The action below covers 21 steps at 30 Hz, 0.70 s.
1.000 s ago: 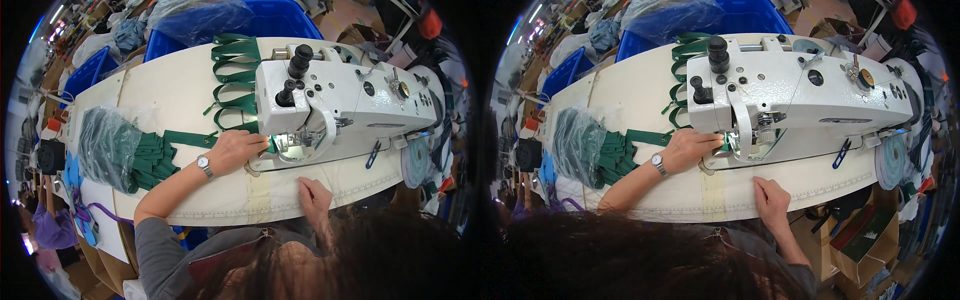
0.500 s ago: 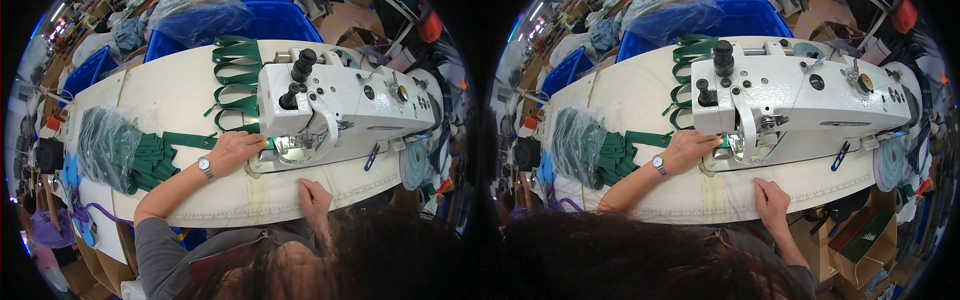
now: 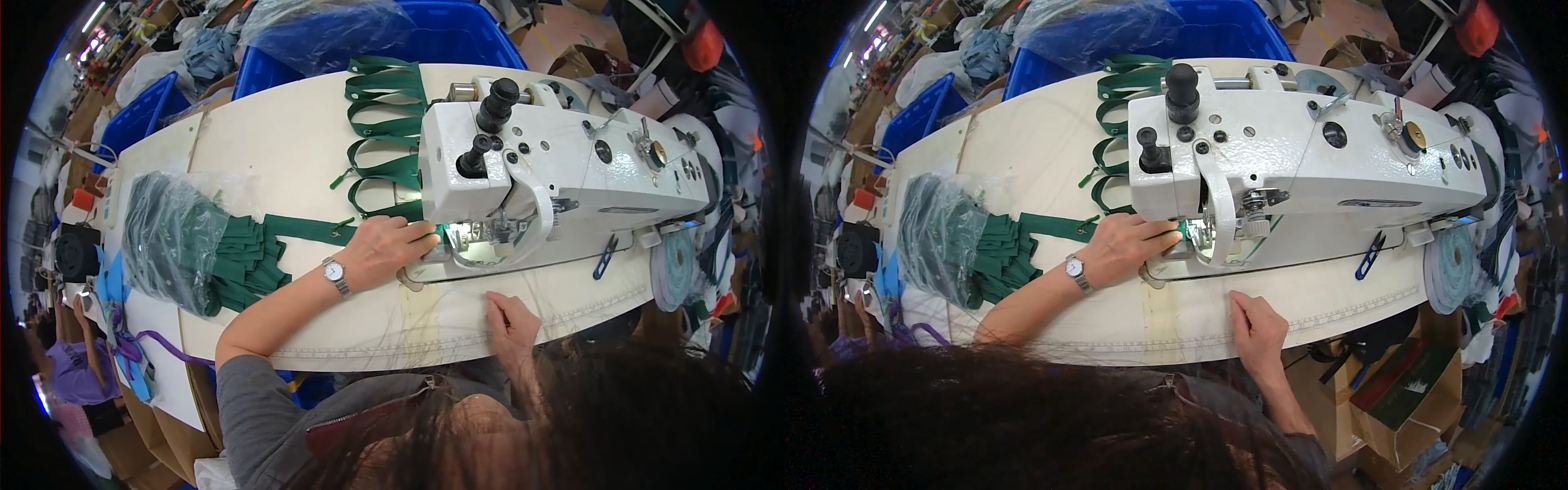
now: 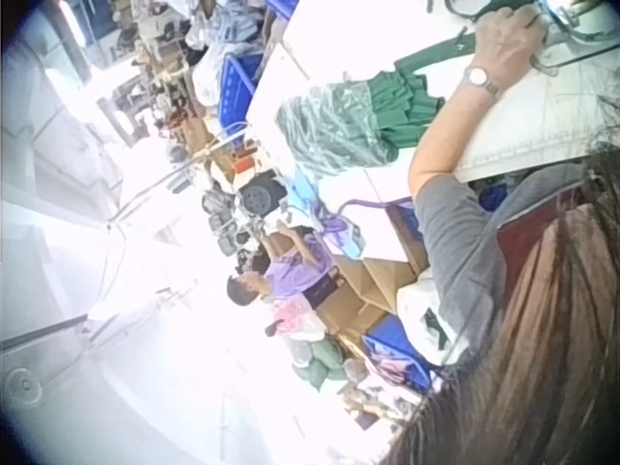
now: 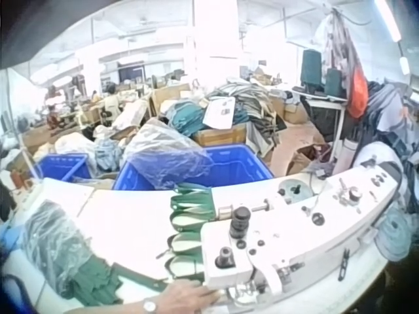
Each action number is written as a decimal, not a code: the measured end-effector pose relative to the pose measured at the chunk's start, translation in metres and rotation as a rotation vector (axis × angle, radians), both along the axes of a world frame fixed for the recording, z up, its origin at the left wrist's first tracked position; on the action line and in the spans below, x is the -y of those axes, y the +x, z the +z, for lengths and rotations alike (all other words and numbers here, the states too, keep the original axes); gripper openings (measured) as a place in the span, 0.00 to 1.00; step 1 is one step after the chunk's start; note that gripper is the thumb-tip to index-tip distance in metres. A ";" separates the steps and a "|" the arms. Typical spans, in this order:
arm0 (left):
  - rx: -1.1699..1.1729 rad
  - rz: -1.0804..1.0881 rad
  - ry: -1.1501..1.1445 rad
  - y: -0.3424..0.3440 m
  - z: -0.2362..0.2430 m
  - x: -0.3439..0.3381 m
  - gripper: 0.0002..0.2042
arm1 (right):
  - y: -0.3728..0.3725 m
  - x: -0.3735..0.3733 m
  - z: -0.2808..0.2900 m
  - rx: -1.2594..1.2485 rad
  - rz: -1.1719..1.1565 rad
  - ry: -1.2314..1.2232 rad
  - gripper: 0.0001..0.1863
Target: Sewing green fabric loops using an industrial sewing machine in a workshop.
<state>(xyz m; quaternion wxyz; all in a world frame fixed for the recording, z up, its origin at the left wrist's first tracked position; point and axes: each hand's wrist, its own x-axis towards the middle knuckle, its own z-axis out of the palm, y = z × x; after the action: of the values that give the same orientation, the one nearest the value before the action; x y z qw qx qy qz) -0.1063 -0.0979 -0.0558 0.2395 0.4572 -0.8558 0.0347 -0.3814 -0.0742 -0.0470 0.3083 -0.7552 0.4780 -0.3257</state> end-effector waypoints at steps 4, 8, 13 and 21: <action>-0.001 -0.003 0.006 -0.001 0.004 0.001 0.11 | -0.001 0.001 0.001 0.015 0.010 -0.008 0.08; -0.004 -0.003 0.006 -0.001 0.006 0.004 0.10 | 0.000 0.002 0.001 0.019 0.000 -0.030 0.07; 0.019 0.000 0.027 -0.001 0.007 0.009 0.10 | -0.004 0.001 -0.005 0.016 -0.016 -0.006 0.08; 0.102 0.139 0.080 0.015 0.014 0.007 0.12 | -0.001 -0.003 -0.006 0.068 -0.020 -0.025 0.08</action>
<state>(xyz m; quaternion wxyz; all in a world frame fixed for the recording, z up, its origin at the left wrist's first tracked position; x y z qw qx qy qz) -0.0912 -0.1049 -0.0418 0.1743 0.5225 -0.8337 0.0401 -0.3827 -0.0710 -0.0527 0.3116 -0.7427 0.4705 -0.3605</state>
